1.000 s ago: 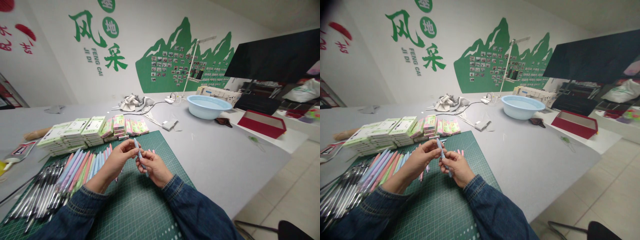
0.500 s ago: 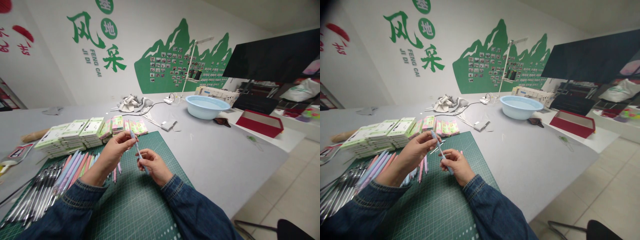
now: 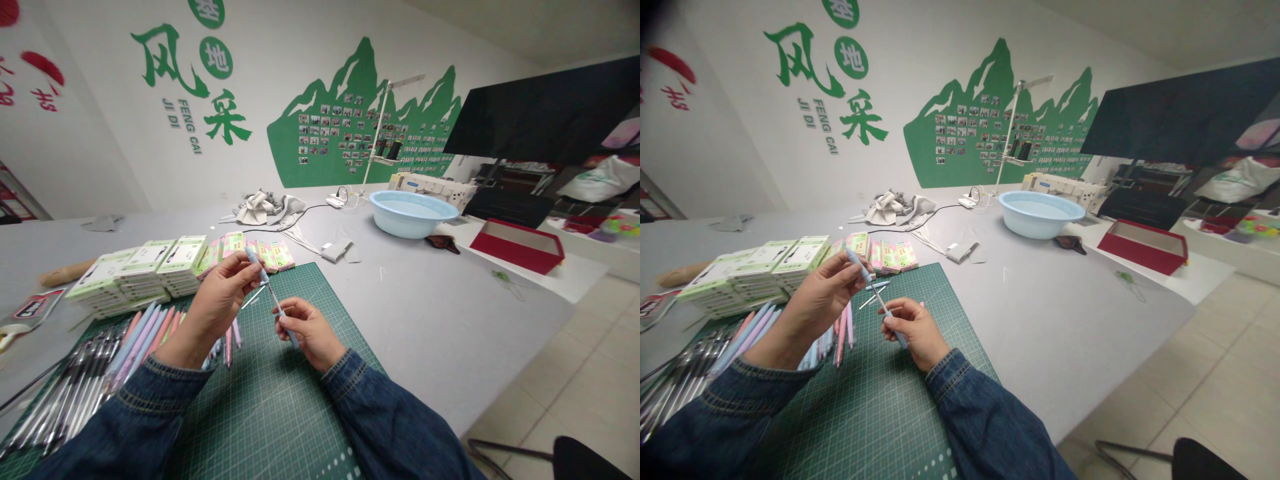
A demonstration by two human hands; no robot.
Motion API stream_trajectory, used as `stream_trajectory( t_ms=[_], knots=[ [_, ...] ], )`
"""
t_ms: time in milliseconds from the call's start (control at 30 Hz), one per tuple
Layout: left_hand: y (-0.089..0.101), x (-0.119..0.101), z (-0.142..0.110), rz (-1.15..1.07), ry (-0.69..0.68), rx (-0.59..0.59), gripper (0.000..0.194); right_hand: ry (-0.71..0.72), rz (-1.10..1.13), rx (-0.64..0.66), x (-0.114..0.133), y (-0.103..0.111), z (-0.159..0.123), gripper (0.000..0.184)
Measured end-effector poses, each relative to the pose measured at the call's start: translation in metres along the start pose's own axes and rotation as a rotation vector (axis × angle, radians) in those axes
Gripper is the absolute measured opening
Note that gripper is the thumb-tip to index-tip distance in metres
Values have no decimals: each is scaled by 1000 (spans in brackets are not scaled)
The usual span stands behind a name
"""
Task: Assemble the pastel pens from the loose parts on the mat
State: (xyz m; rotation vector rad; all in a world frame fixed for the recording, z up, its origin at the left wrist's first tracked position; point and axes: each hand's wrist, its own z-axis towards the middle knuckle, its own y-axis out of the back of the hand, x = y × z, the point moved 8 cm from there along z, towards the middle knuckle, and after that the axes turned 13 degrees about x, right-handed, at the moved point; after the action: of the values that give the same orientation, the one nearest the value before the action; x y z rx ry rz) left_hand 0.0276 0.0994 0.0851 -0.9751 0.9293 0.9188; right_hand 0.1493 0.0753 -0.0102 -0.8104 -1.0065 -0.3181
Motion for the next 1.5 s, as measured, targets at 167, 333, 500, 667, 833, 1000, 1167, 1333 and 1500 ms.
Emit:
stream_trajectory(
  t_ms=[167,333,500,667,833,1000,1167,1333,1500],
  knots=[
    [28,-7,0,12,-78,-182,24,10,-17,-31,9,8,-1,19],
    [41,63,-6,910,409,33,19,144,-108,-222,49,46,-12,18],
    [46,111,-19,1555,535,155,11,220,-129,-306,65,68,-18,17],
    [25,100,-15,1701,448,152,19,181,-116,-319,57,66,-16,21],
    [-23,104,0,1561,171,421,21,186,-86,-313,57,62,-15,20],
    [28,94,23,1583,268,59,28,173,-84,-310,54,60,-14,19],
    [66,94,41,1492,295,-25,24,151,-112,-273,49,54,-12,19],
    [78,103,40,1298,304,-115,17,150,-114,-263,45,52,-11,19],
    [97,101,35,928,343,-216,12,121,-132,-233,38,50,-9,18]
  ],
)
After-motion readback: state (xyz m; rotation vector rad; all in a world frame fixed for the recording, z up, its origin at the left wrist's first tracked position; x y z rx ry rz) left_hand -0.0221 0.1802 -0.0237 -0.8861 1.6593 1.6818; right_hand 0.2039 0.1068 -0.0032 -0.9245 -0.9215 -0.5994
